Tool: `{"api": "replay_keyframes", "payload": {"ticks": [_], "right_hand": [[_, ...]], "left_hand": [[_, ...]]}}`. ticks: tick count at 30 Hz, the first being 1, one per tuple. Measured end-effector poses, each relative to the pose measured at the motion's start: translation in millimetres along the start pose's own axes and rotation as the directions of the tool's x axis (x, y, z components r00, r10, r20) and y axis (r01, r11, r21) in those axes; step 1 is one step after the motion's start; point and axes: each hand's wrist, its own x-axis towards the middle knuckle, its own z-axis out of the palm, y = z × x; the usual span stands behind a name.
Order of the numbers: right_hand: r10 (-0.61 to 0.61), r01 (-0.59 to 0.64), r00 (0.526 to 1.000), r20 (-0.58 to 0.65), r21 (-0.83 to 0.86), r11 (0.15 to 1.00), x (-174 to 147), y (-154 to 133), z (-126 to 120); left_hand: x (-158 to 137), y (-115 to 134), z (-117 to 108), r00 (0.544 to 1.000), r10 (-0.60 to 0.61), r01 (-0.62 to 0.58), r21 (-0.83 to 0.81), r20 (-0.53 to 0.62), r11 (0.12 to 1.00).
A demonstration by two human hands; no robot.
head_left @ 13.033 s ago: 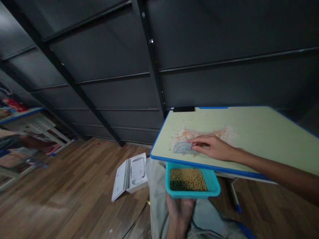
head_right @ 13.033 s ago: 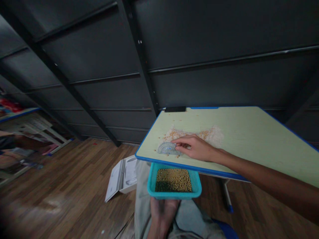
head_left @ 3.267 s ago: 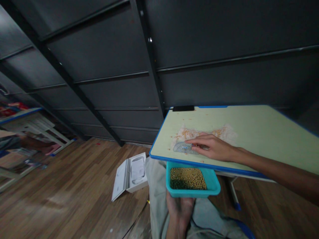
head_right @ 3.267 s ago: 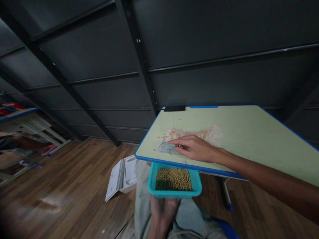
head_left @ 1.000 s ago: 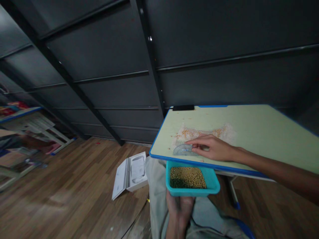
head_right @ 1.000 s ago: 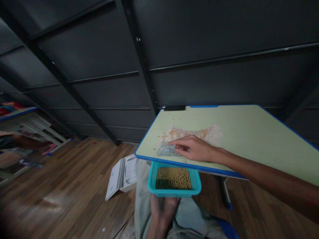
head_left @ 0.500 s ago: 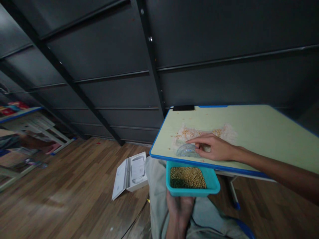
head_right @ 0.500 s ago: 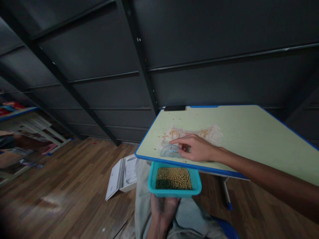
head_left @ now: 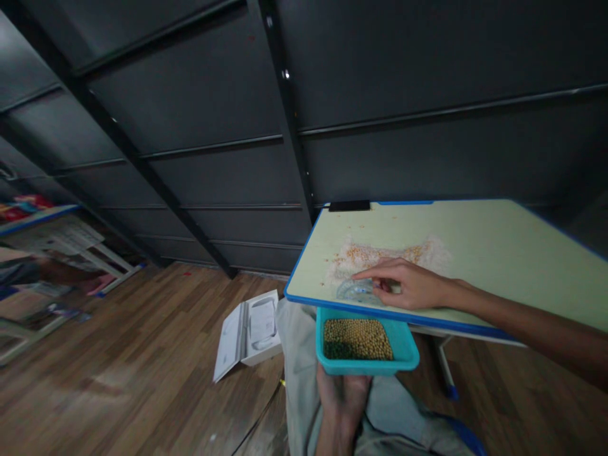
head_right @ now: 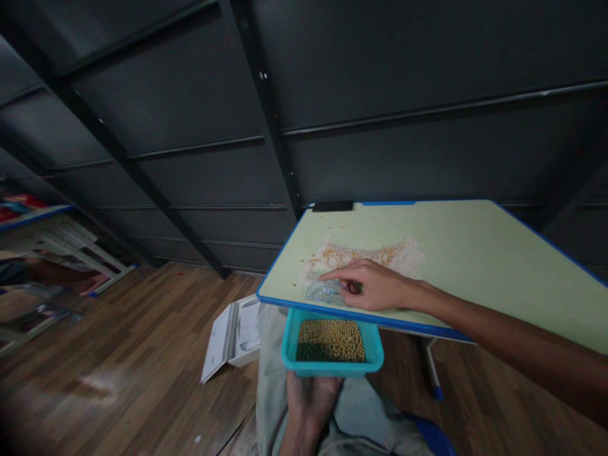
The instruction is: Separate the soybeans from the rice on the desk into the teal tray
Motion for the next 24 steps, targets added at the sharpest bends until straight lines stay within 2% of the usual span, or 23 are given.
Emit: {"api": "replay_keyframes", "payload": {"ticks": [6,15,20,24], "right_hand": [[0.059,-0.074,0.992,-0.112,-0.13,0.989,2.9,4.6,1.6],[0.135,-0.171,0.968,-0.214,-0.159,0.972,3.4,9.9,-0.6],[0.164,-0.198,0.967,-0.195,-0.169,0.965,3.0,11.7,0.2],[0.156,-0.182,0.973,-0.173,-0.144,0.973,3.1,9.8,0.2]], "left_hand": [[0.4,-0.6,-9.9,0.999,0.037,-0.039,0.061,0.035,0.997],[-0.9,-0.1,-9.5,0.999,0.034,-0.035,0.039,0.02,0.999],[-3.0,0.5,-5.5,1.0,0.021,-0.02,0.024,-0.022,0.999],[-1.7,0.4,-6.0,1.0,0.02,-0.02,0.022,0.008,1.0]]}}
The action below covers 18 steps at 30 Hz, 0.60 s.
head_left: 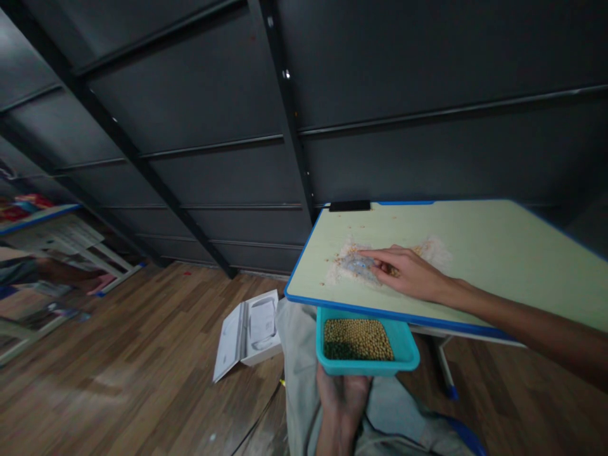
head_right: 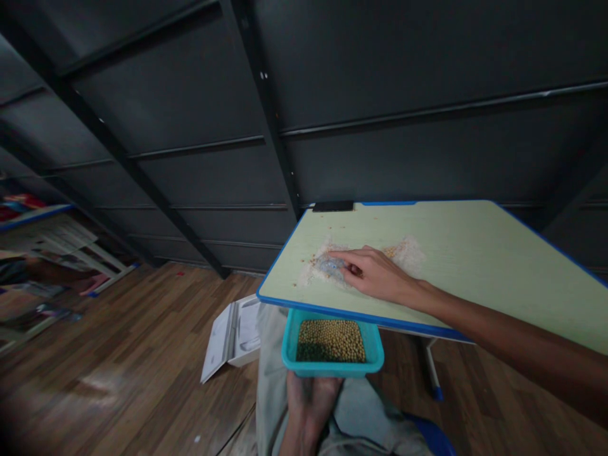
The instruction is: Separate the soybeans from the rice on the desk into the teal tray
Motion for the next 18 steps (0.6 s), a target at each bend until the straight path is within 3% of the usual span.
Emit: {"api": "replay_keyframes", "payload": {"ticks": [9,18], "right_hand": [[-0.018,0.017,1.0,0.02,0.032,0.999,-0.6,0.1,1.5],[-0.063,0.06,0.997,0.044,0.066,0.996,-1.0,-1.9,1.5]], "left_hand": [[2.0,-1.1,-5.9,1.0,0.011,-0.011,0.016,-0.008,1.0],[-0.9,0.2,5.8,1.0,-0.004,0.004,0.006,-0.022,1.0]]}}
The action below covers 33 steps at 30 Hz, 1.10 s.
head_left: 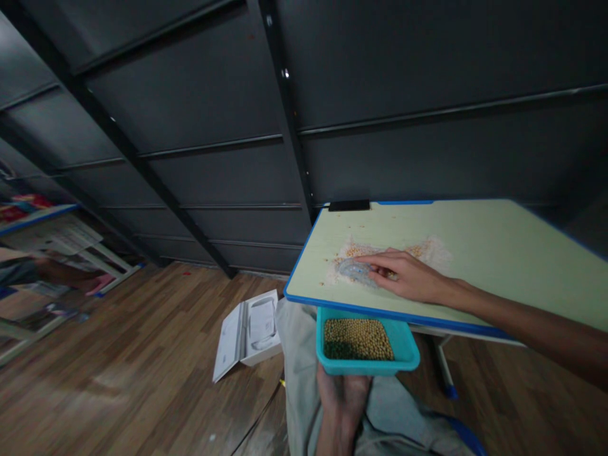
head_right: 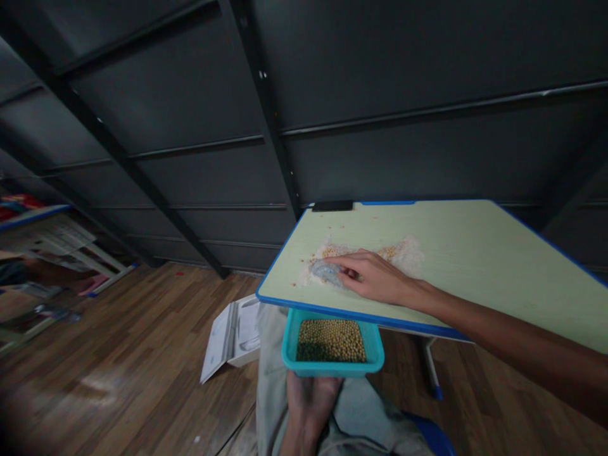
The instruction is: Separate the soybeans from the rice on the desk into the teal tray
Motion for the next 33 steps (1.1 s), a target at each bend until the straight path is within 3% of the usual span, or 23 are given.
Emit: {"api": "replay_keyframes", "payload": {"ticks": [18,33], "right_hand": [[-0.058,0.058,0.997,0.045,0.004,0.998,-0.3,-4.1,1.3],[-0.161,0.155,0.982,0.102,0.066,0.986,-3.6,-4.7,-0.5]], "left_hand": [[5.7,-1.4,-13.6,0.997,0.015,-0.017,0.022,0.081,1.0],[1.3,-0.1,1.1,1.0,-0.01,0.01,-0.02,0.004,1.0]]}}
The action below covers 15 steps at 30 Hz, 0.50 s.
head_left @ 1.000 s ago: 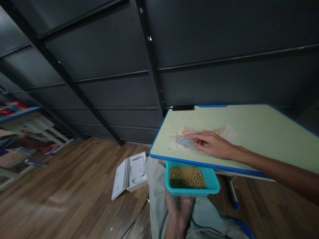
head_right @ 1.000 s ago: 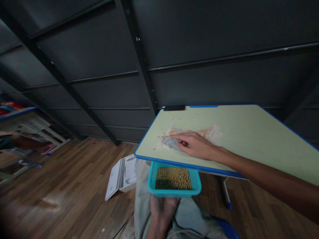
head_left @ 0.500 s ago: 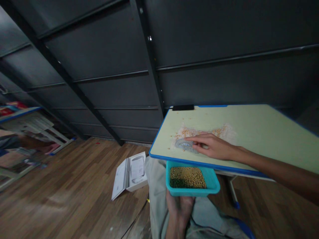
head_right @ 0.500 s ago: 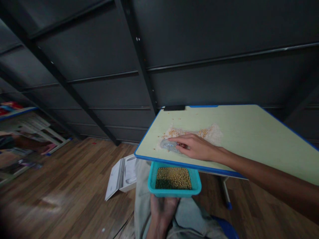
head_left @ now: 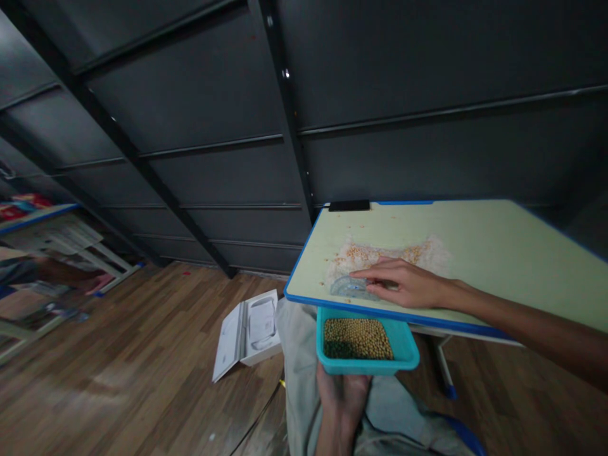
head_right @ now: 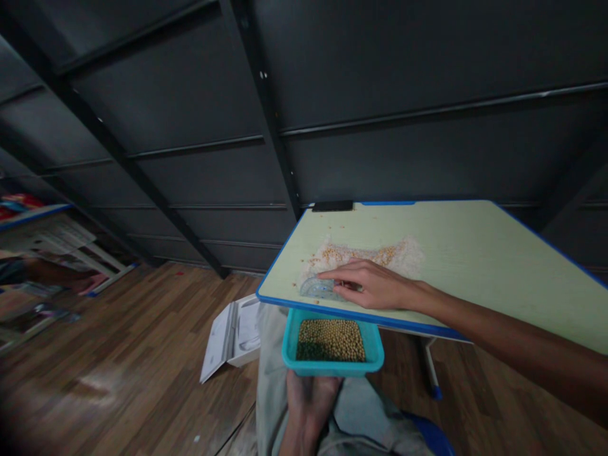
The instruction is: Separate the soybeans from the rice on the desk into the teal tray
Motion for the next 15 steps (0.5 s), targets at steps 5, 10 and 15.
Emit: {"api": "replay_keyframes", "payload": {"ticks": [5,10,15], "right_hand": [[-0.015,0.015,1.0,0.009,0.016,1.0,-0.9,-0.7,-0.3],[-0.039,0.038,0.999,0.012,0.046,0.998,-0.5,-3.4,-1.2],[-0.047,0.046,0.999,0.011,0.05,0.998,-0.9,-2.4,-0.3]], "left_hand": [[-1.8,0.4,11.9,1.0,-0.015,0.014,-0.028,-0.027,1.0],[-0.2,-0.5,9.6,1.0,-0.02,0.021,-0.014,0.017,1.0],[0.9,-0.5,3.9,1.0,-0.016,0.016,-0.029,0.01,0.999]]}}
